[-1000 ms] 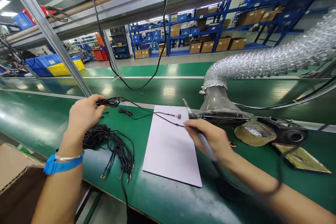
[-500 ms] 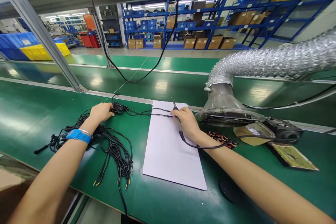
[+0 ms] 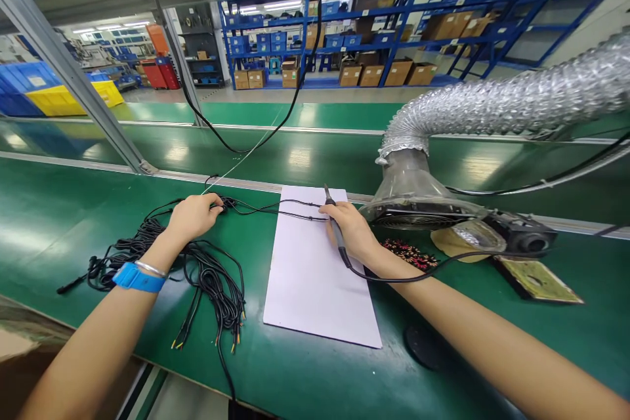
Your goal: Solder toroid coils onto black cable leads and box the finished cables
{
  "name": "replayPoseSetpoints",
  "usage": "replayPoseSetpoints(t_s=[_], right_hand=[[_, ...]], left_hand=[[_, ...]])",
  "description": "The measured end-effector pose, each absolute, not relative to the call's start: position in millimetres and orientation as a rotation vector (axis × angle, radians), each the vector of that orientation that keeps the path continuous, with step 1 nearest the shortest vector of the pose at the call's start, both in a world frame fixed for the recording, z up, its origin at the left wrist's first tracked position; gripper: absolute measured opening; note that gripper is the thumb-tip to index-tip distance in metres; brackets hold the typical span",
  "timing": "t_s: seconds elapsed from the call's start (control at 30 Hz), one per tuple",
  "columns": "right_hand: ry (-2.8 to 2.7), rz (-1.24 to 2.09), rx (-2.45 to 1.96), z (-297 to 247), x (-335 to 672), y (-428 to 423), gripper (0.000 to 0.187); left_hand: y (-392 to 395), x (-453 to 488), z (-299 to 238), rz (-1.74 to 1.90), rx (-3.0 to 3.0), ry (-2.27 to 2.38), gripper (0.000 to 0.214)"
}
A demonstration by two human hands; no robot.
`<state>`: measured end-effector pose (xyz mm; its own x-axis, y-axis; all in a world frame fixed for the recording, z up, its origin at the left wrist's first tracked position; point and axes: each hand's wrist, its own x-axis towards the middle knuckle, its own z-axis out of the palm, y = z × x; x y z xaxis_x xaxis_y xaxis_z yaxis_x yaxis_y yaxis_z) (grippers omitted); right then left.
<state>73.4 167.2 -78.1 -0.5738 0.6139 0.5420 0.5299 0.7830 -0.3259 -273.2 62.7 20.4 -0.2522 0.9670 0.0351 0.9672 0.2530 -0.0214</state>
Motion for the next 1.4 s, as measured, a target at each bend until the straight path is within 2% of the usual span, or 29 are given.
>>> replayPoseSetpoints(t_s=[0.1, 0.33, 0.6, 0.8, 0.93, 1.2, 1.4], right_hand=[[-2.289, 0.17, -0.783, -69, 79, 155, 0.032], [-2.137, 0.117, -0.733, -30, 130, 85, 0.022], [-1.778, -0.026, -1.209, -53, 232, 51, 0.012], [-1.883, 0.119, -1.426, -81, 249, 79, 0.018], [-1.867, 0.161, -1.456, -91, 246, 101, 0.023], [-1.885, 0.271, -1.334, -89, 247, 113, 0.018], [-1.891, 0.275, -1.16, -70, 241, 53, 0.021]], left_hand=[[59, -248, 25, -0.069, -1.998, -2.4, 0.032], [35, -202, 36, -0.188, -2.207, -2.351, 0.036], [1, -113, 34, -0.545, -2.775, -2.423, 0.042], [2, -16, 22, -0.484, -3.254, -2.142, 0.04], [9, 24, 20, -0.481, -3.321, -2.091, 0.036], [16, 25, -3, -0.392, -3.278, -2.311, 0.033], [13, 26, -3, -0.221, -3.291, -2.246, 0.024]])
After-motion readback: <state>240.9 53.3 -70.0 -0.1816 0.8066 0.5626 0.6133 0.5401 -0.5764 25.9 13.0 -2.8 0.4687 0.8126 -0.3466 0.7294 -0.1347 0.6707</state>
